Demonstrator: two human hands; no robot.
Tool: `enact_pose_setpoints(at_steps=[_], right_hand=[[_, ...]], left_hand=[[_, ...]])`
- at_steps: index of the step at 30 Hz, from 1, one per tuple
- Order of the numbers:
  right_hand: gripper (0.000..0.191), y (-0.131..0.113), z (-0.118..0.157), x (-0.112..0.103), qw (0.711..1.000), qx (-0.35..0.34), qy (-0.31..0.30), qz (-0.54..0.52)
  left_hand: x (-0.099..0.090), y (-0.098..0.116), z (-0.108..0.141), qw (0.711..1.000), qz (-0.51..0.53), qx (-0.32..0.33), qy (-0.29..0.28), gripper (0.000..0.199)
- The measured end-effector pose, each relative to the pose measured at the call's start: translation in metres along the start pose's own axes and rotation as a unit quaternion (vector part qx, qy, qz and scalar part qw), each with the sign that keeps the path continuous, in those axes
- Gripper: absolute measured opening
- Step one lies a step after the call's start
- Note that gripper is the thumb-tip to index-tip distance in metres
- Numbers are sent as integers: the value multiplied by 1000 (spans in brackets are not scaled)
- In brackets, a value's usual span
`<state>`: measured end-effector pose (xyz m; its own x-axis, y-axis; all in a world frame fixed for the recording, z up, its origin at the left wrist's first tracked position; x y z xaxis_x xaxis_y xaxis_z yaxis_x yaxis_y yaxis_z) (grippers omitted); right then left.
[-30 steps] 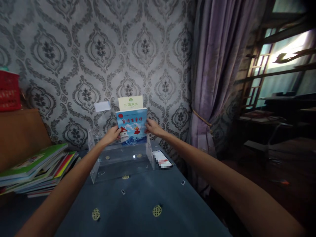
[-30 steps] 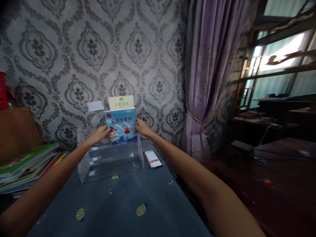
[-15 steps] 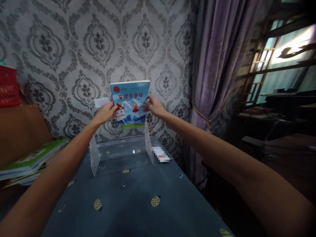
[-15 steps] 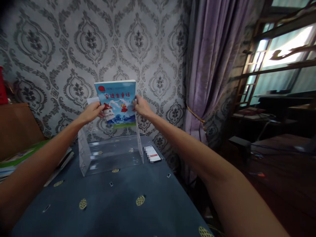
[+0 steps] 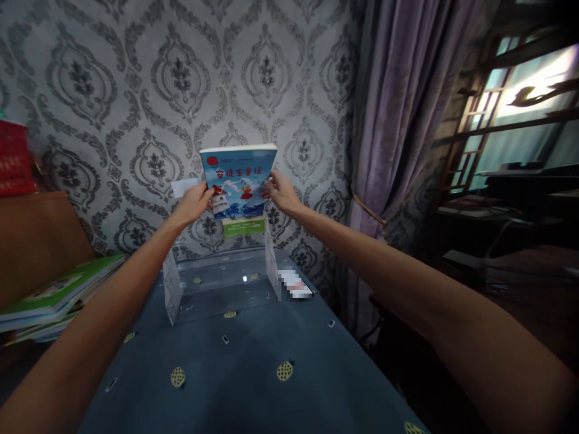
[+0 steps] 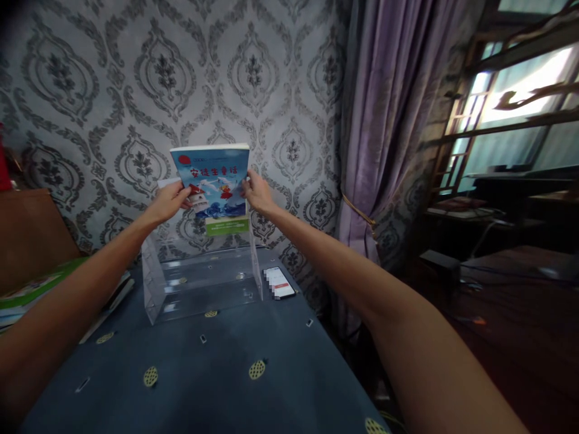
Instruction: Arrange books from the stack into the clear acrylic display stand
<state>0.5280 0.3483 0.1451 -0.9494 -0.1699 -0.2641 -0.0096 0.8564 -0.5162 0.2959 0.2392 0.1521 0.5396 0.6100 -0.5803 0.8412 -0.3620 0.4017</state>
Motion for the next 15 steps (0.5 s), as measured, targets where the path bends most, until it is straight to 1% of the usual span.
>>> enact_pose_setpoints(at_steps=[4, 9, 12, 15], right_hand=[[19, -1, -2, 0, 1000, 6, 3, 3], [21, -3, -2, 0, 1000, 12, -9, -5], [22, -5, -1, -1, 1000, 13, -9, -19], [24, -8, 0, -3, 999, 14, -10, -46]], left_hand=[[-1, 1, 0, 1000, -25, -2, -5, 26], [-1, 6, 2, 999, -44, -1, -6, 26], [-2, 8, 2, 999, -36, -1, -6, 24], [-6, 10, 1, 1000, -12, 0, 7, 21]])
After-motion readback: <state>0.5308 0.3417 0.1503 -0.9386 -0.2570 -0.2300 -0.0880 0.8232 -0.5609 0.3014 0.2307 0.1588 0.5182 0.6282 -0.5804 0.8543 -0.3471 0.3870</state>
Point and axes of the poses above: each hand's wrist, its own z-axis away from the middle knuckle, its own x-axis out of the palm, y = z × x, the point moved 7 cm from there along -z, towards the middle knuckle, and after that the axes turned 7 degrees about -z, right-handed, at the moved point
